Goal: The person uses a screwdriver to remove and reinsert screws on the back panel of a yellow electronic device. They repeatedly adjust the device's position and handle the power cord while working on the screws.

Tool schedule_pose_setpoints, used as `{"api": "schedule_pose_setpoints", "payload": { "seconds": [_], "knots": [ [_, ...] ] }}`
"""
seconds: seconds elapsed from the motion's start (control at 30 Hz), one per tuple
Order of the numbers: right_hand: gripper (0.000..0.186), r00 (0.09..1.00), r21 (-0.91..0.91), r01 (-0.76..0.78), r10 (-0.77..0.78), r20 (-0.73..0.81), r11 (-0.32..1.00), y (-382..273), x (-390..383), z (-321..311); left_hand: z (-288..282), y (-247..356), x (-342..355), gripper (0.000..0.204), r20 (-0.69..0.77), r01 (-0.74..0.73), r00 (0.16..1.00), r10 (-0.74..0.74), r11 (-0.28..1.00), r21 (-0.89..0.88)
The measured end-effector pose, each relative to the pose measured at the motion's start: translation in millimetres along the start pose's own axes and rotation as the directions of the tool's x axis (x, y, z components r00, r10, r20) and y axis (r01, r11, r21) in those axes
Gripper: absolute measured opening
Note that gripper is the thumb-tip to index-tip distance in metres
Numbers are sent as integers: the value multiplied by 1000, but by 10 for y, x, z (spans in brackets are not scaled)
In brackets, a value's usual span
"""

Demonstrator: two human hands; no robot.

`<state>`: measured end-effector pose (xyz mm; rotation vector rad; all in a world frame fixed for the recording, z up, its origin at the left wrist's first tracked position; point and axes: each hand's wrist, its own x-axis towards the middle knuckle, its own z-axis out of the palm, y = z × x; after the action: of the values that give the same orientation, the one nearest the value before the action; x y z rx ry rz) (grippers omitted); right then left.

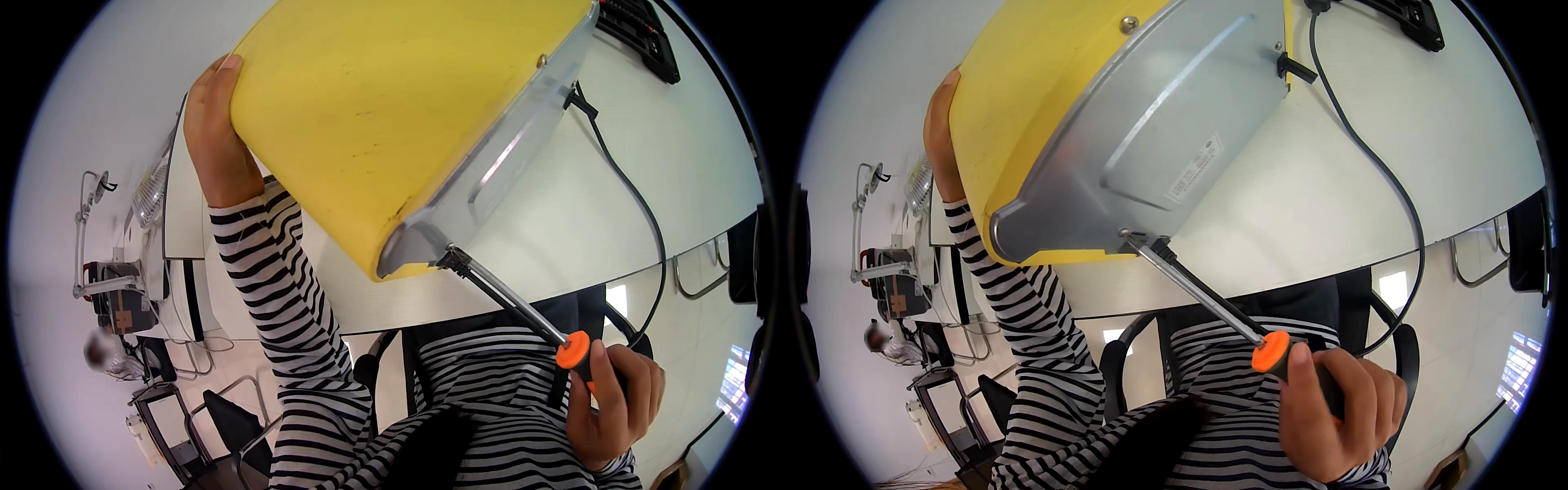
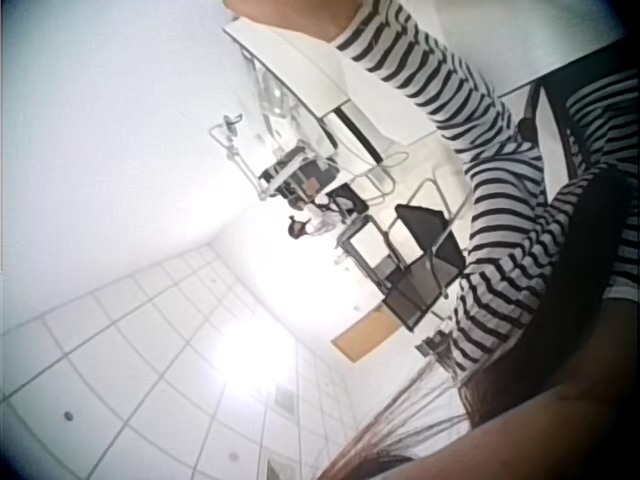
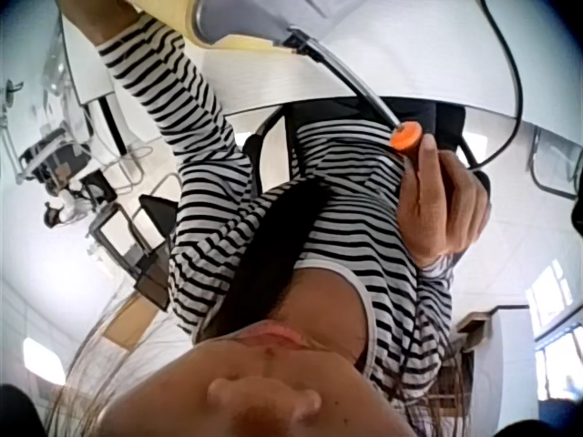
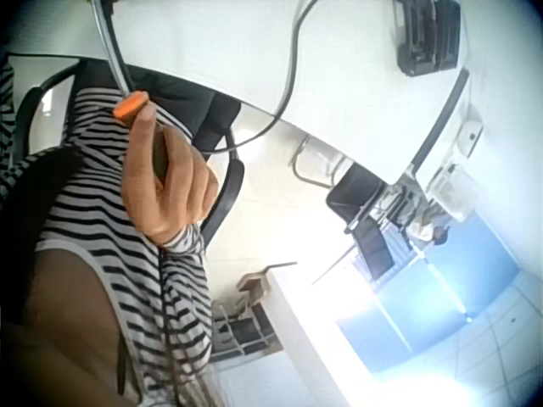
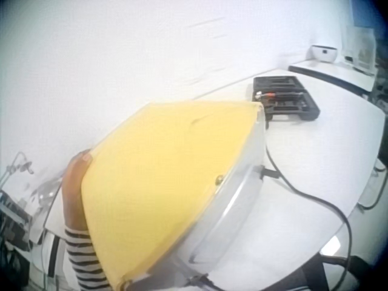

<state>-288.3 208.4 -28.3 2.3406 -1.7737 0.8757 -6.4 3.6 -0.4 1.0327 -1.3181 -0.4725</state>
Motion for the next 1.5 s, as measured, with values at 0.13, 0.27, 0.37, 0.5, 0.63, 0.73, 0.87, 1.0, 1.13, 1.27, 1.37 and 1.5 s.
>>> {"api": "schedule_pose_setpoints", "payload": {
  "seconds": [0.13,0.27,0.37,0.5,0.63,0.73,0.87,1.0,1.13,1.27,1.37,1.5],
  "knots": [
    [40,989,-339,5,-56,-141,941,-51,33,45,9,27,15,33,12,8,1000,-8,1000,19],
    [39,989,-315,34,-77,-126,949,46,-7,72,43,79,-20,35,8,57,998,-57,998,10],
    [38,989,-253,46,-80,-127,966,95,-2,107,50,90,-36,36,0,54,999,-54,999,4],
    [27,978,-285,64,-116,-171,956,143,1,152,34,69,-21,36,25,54,998,-54,998,-19],
    [30,993,-220,60,-80,-84,974,155,68,130,38,66,-12,37,3,59,998,-59,998,-10],
    [34,990,61,-54,46,133,997,191,37,152,-56,6,26,40,33,91,995,-91,996,-11],
    [28,965,258,-122,54,255,958,189,43,136,-48,76,-141,47,-44,49,998,-43,988,149],
    [25,957,388,-242,154,245,890,200,65,29,-1,350,-905,37,-89,-282,881,465,667,690],
    [29,983,522,-184,155,99,833,283,-71,18,205,530,-2030,29,404,108,915,10,957,-270],
    [40,991,424,-80,28,127,902,274,-97,-55,525,672,-2165,49,832,850,411,-373,485,-203],
    [46,985,96,159,-151,-88,983,211,-248,3,636,718,-2098,48,870,938,298,-394,290,-190],
    [39,941,-17,293,-292,-169,956,227,-333,58,738,686,-2125,34,830,892,401,-388,370,-258]
  ]
}}
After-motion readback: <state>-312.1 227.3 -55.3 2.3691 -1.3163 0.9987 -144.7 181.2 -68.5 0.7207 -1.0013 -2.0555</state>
